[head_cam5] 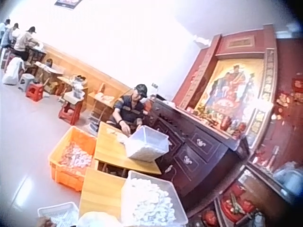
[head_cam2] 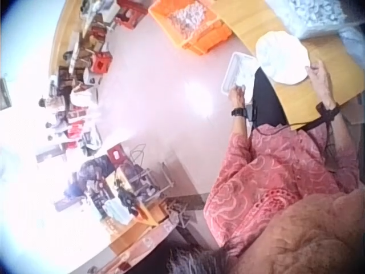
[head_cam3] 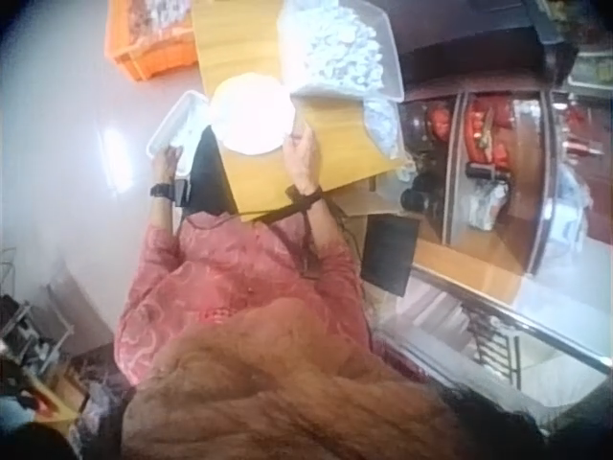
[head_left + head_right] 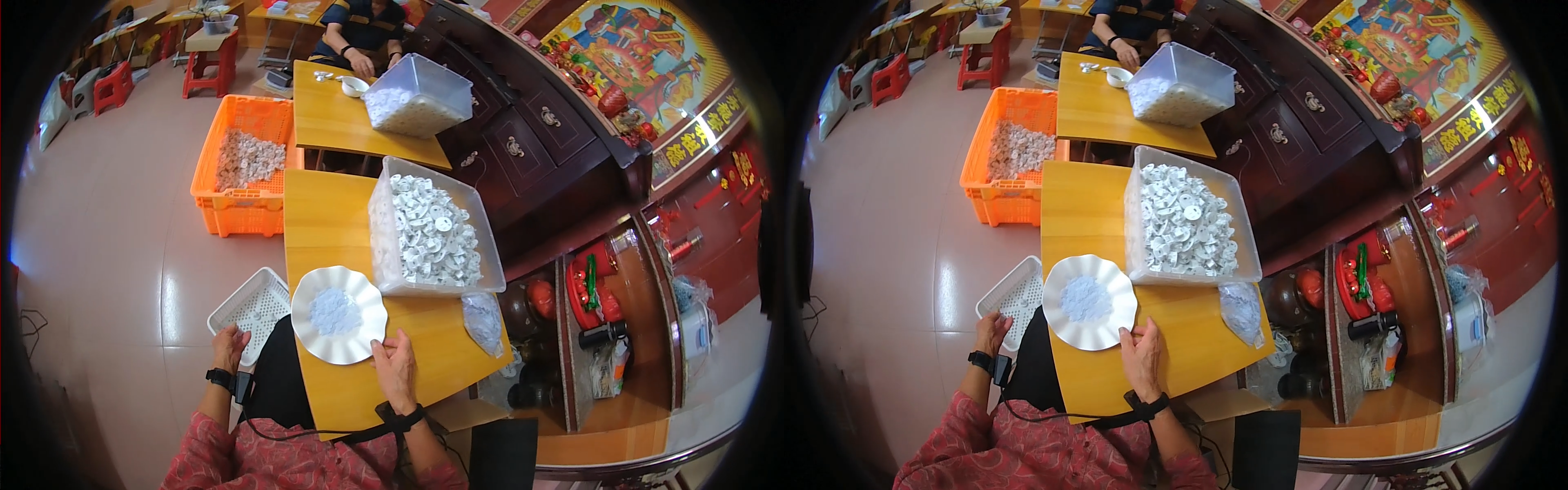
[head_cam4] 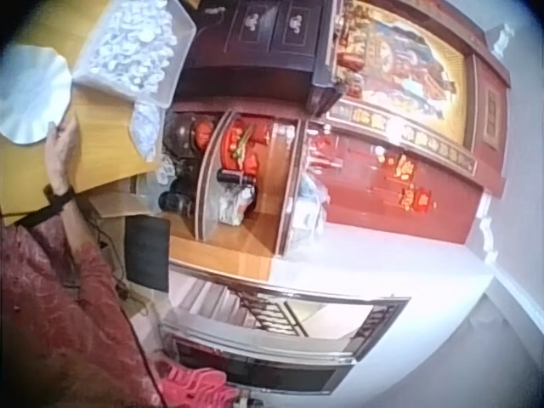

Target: Connecting small white plastic components by hand and placing them on a plate.

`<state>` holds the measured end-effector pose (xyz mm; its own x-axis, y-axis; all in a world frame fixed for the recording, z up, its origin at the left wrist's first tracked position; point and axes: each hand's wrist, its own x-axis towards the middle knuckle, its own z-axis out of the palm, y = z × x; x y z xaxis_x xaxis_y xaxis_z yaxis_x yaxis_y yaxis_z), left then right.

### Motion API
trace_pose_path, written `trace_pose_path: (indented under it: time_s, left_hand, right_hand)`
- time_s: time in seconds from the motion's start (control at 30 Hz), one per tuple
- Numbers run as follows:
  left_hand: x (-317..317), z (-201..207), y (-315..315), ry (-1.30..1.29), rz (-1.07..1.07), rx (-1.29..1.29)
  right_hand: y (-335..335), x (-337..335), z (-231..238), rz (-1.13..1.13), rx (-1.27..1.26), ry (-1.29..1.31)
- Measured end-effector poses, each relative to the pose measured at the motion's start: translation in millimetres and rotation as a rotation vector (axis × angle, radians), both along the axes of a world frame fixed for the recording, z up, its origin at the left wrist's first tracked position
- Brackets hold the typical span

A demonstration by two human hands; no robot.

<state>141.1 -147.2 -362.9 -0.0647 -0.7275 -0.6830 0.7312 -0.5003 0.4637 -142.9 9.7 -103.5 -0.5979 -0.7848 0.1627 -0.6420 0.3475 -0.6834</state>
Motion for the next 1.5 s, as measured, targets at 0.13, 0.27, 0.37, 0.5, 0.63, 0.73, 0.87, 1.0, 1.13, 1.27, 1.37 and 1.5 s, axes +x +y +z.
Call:
trace_pose_path:
  time_s: [0.13, 0.27, 0.37, 0.5, 0.63, 0.73, 0.87, 1.0, 1.13, 1.27, 1.37, 1.5]
  left_hand:
    - [20, -68, -17, -0.099, 0.06, 0.055]
    - [9, -55, -27, -0.046, -0.04, 0.093]
    - [-1, -24, -29, -0.077, -0.107, 0.091]
    - [-45, 152, -8, -0.077, -0.16, -0.218]
    - [-66, 247, 32, -0.145, -0.366, -0.561]
    - [-79, 255, 55, -0.141, -0.523, -0.647]
    - [-89, 259, 77, -0.161, -0.631, -0.623]
    - [-90, 257, 87, -0.169, -0.669, -0.628]
    - [-93, 261, 91, -0.248, -0.719, -0.647]
    - [-100, 257, 97, -0.216, -0.72, -0.645]
    - [-105, 255, 100, -0.23, -0.78, -0.661]
    - [-106, 256, 108, -0.242, -0.83, -0.668]
  right_hand:
    - [-3, -2, 3, 0.041, -0.006, -0.631]
    - [17, -17, 3, 0.045, 0.034, -0.808]
    - [42, -31, 8, 0.016, 0.055, -0.825]
    - [74, -45, 7, -0.1, -0.019, -0.816]
    - [89, -38, 18, -0.15, -0.062, -0.84]
    - [101, -34, 18, -0.14, -0.105, -0.839]
    - [112, -34, 9, -0.151, -0.056, -0.797]
    - [115, -41, 25, -0.123, 0.182, -0.703]
    - [110, -61, 44, -0.183, 0.165, -0.383]
    - [87, -77, 61, -0.036, -0.117, -0.125]
    - [53, -76, 95, 0.061, -0.195, -0.017]
    - [-11, -87, 135, 0.202, -0.242, 0.34]
